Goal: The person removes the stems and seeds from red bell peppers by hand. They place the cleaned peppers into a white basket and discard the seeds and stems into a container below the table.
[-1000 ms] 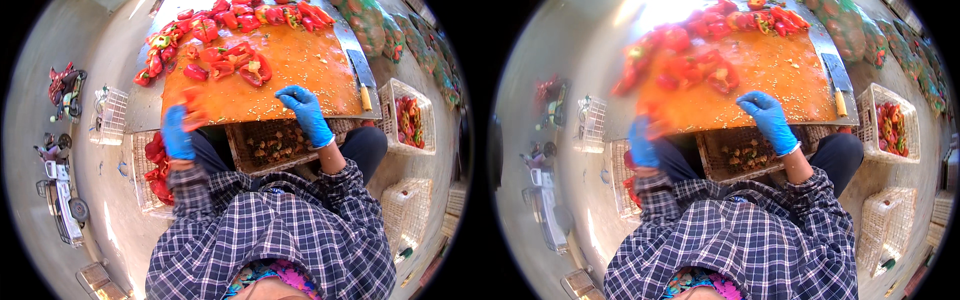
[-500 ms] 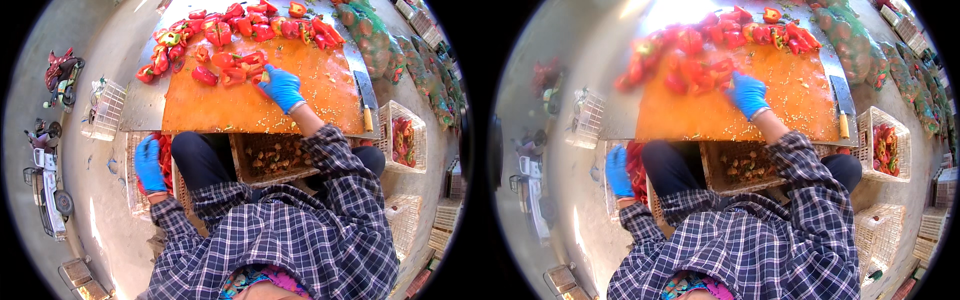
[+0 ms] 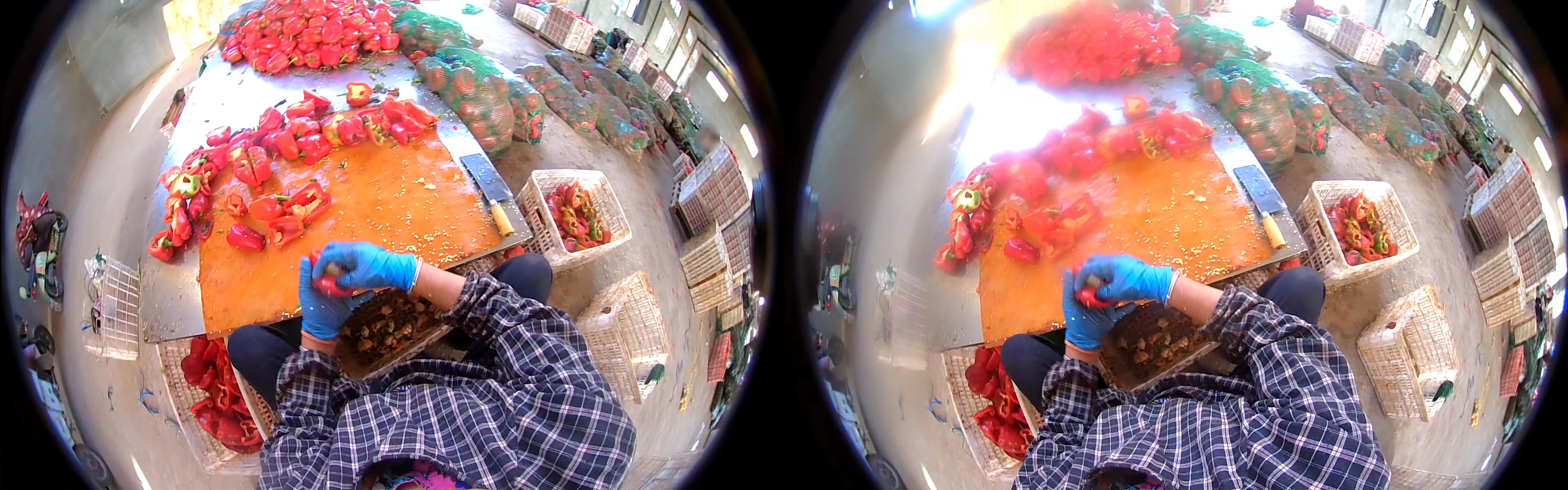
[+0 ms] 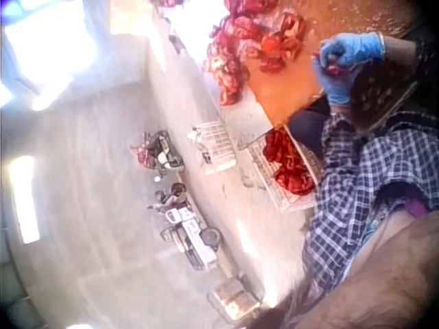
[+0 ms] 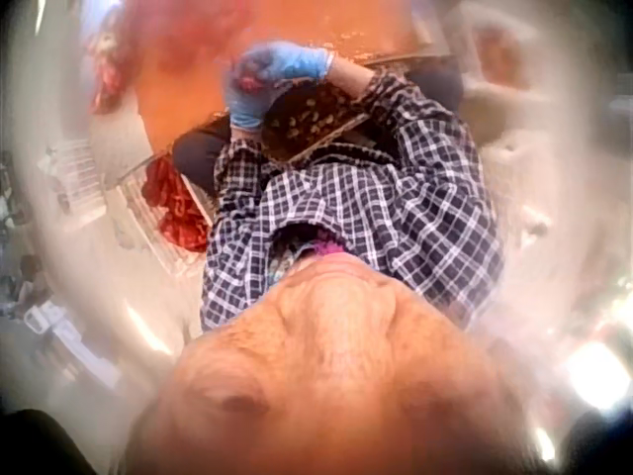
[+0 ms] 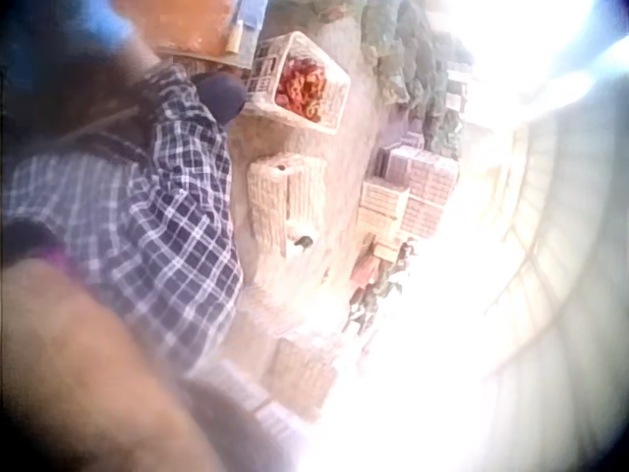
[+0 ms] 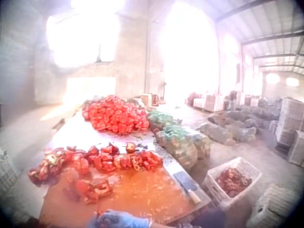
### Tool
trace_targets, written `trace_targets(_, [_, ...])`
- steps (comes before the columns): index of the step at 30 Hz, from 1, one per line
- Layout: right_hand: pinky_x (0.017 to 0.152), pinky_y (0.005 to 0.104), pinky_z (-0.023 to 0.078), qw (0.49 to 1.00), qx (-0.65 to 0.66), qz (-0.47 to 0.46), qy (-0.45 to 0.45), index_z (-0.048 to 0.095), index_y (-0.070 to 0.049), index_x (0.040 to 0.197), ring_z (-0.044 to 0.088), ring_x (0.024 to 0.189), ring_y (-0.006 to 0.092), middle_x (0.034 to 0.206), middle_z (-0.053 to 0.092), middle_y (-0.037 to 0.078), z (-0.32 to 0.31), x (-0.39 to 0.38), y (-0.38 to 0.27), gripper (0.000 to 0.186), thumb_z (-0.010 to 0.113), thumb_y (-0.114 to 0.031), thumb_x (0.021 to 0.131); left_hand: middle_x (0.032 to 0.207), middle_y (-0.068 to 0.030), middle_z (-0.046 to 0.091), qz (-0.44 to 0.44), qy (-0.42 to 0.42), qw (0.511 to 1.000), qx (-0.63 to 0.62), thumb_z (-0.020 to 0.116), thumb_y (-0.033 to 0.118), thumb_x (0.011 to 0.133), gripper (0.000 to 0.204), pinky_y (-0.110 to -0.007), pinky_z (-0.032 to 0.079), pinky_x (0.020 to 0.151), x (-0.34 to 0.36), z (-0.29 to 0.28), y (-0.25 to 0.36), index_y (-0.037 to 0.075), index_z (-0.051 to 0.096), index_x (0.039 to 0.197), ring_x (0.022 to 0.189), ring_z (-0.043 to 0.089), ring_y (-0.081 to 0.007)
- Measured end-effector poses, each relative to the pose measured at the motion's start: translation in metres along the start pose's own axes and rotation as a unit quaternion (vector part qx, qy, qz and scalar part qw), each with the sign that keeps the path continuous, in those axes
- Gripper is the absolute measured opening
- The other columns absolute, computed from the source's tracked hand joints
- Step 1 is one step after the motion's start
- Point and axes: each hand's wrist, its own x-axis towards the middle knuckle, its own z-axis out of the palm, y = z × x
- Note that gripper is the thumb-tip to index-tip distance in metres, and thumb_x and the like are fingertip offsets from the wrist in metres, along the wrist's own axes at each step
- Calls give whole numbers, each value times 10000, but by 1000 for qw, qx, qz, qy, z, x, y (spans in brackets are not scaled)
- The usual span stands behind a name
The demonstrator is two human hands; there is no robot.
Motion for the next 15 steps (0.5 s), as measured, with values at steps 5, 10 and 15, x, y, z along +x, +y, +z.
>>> trace_targets(5, [995, 347, 463, 975, 127, 137, 117, 530, -53, 1292, 619, 1118, 275, 1176, 632, 167, 26, -20, -4, 640, 765, -358, 781, 1290, -127, 579, 76, 32, 997, 3, 512, 548, 962, 621, -469, 473, 1014, 1, -11, -17, 71, 499, 1358, 1192, 567, -285])
trace_targets(10, [881, 392, 505, 975, -66, 170, 124, 591, -45, 1145, 651, 1010, 344, 1082, 660, 191, 37, -19, -24, 573, 791, -413, 755, 1369, -129, 507, 120, 51, 991, 31, 521, 433, 1003, 585, -425, 402, 1088, 0, -38, -33, 66, 406, 1444, 1240, 528, -270])
trace_targets(15, [840, 404, 505, 988, -28, 130, 79, 620, -45, 1042, 640, 958, 349, 1010, 650, 174, 40, -29, -14, 438, 799, -318, 750, 1355, -131, 500, 131, 20, 983, 128, 612, 387, 944, 663, -409, 430, 1064, -16, -22, -26, 84, 364, 1478, 1233, 530, -272])
